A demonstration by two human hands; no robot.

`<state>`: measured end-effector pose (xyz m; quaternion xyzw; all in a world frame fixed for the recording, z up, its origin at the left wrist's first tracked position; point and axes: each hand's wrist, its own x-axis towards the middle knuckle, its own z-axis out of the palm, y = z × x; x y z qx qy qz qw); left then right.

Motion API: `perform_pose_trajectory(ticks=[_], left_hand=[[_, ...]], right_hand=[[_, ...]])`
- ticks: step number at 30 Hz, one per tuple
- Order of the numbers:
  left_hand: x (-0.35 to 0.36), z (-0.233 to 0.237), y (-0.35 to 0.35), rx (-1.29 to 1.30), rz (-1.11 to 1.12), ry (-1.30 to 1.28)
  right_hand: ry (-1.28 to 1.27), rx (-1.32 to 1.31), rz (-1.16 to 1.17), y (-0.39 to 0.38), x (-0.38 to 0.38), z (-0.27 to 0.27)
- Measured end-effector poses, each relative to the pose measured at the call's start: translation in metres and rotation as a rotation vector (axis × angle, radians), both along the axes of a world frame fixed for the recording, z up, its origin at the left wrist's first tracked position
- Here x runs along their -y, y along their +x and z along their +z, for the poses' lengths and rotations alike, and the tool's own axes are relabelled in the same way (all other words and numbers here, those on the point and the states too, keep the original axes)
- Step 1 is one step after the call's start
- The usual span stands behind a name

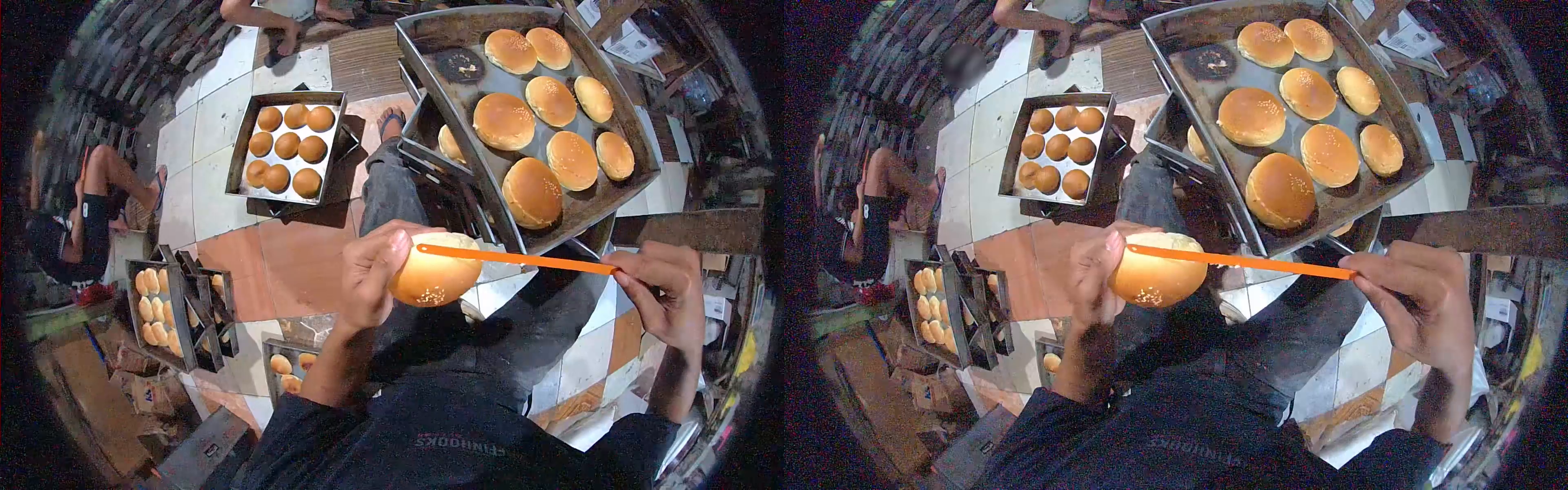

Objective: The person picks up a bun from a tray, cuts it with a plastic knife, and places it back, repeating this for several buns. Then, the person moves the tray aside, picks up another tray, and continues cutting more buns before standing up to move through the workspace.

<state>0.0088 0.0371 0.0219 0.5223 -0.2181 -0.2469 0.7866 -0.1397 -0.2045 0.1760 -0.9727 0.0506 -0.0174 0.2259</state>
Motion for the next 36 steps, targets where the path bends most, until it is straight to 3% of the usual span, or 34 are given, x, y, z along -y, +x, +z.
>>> perform_pose_trajectory(ticks=[4, 8, 9, 10, 15, 17, 18, 20, 21, 22, 24, 25, 28, 32, 33, 36], left_hand=[[-0.004, -0.003, 0.002, 0.038, -0.064, 0.024], [-0.004, -0.001, 0.001, 0.204, -0.164, 0.232], [-0.003, -0.001, 0.001, 0.284, -0.186, 0.295], [-0.002, 0.001, 0.002, 0.289, -0.197, 0.294], [0.021, 0.003, -0.014, 0.445, -0.324, 0.252], [0.023, 0.004, -0.015, 0.404, -0.349, 0.276], [0.021, 0.003, -0.015, 0.407, -0.355, 0.280], [0.015, -0.001, -0.015, 0.131, -0.206, 0.212], [0.012, -0.001, -0.019, -0.084, -0.158, 0.187], [0.014, -0.002, -0.021, -0.088, -0.155, 0.190], [0.021, -0.007, -0.022, -0.060, -0.041, 0.128], [0.019, -0.011, -0.021, -0.097, -0.058, 0.133], [0.018, -0.009, -0.017, -0.282, 0.024, -0.007], [0.024, -0.015, -0.019, -0.244, 0.088, -0.013], [0.025, -0.020, -0.020, -0.258, 0.081, -0.025], [0.018, -0.030, -0.013, -0.351, 0.070, -0.123]], right_hand=[[-0.047, -0.024, 0.040, 0.002, 0.006, 0.008], [-0.142, -0.108, 0.145, 0.015, 0.012, 0.029], [-0.115, -0.231, 0.168, 0.019, 0.016, 0.040], [-0.085, -0.354, 0.188, 0.021, 0.020, 0.047], [-0.106, -0.375, 0.413, 0.050, 0.011, 0.054], [-0.322, -0.356, 0.537, 0.058, -0.001, 0.045], [-0.318, -0.352, 0.532, 0.055, 0.003, 0.046], [-0.209, -0.146, 0.490, 0.051, 0.011, 0.057], [-0.250, -0.715, 0.296, 0.077, -0.008, 0.088], [-0.247, -0.717, 0.301, 0.080, -0.012, 0.086], [-0.241, -0.563, 0.419, 0.084, -0.023, 0.077], [-0.484, -0.305, 0.315, 0.071, -0.049, 0.067], [-0.407, -0.402, 0.329, 0.076, -0.038, 0.068], [-0.271, -0.607, 0.355, 0.080, -0.021, 0.076], [-0.368, -0.286, 0.258, 0.071, -0.050, 0.058], [-0.265, -0.418, 0.339, 0.084, -0.045, 0.078]])
